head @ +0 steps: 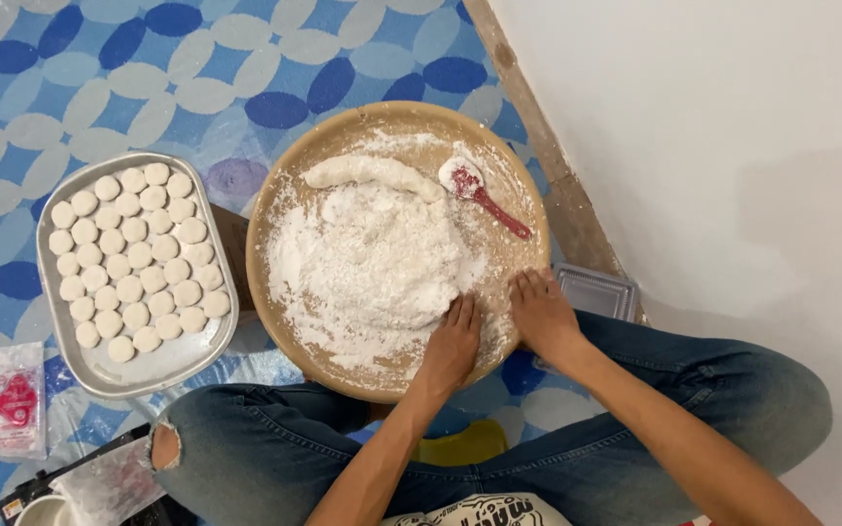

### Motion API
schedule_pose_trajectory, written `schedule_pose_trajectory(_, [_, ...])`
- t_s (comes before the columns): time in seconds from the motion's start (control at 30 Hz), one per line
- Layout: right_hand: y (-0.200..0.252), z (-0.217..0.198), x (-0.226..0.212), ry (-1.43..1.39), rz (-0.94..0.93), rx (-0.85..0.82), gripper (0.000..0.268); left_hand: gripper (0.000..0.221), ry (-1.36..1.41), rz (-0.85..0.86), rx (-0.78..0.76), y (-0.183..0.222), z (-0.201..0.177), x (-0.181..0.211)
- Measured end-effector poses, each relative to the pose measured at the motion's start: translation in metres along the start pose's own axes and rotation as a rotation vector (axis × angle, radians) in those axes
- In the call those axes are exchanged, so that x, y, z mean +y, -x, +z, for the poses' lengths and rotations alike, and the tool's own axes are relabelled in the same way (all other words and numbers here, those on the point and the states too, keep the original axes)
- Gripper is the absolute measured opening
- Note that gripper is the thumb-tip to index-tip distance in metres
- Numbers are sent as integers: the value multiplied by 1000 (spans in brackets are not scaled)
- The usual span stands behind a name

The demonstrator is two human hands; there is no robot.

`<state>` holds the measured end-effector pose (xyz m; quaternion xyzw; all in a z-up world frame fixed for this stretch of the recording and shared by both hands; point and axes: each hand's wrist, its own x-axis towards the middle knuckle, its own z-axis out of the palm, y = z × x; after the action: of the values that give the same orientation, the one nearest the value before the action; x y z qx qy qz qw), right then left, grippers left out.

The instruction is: A person sitting on the floor prepares small dough balls by pinching pieces from a larger mass, rolling them in their hands, and arranging them on a metal tray.

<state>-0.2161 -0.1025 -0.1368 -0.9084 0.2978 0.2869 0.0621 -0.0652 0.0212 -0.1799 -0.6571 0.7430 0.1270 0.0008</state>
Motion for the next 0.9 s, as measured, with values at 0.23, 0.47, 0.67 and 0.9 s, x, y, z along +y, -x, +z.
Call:
schedule_pose_trajectory(0.23, [-27,30,12,-31,-295,566,37,59,30,-2,-28,1,-19,4])
schedule_pose_trajectory(0.47, [-60,18,15,-412,-59,308,73,51,171,66,204,3,-34,7])
schedule_pose_trajectory(0.67, [-38,-20,-4,-650,-122,195,62,35,171,28,258,0,-2,-3])
schedule_pose_trajectory(0.9, [-88,3,9,-476,-41,364,62,45,209,59,178,13,-26,4])
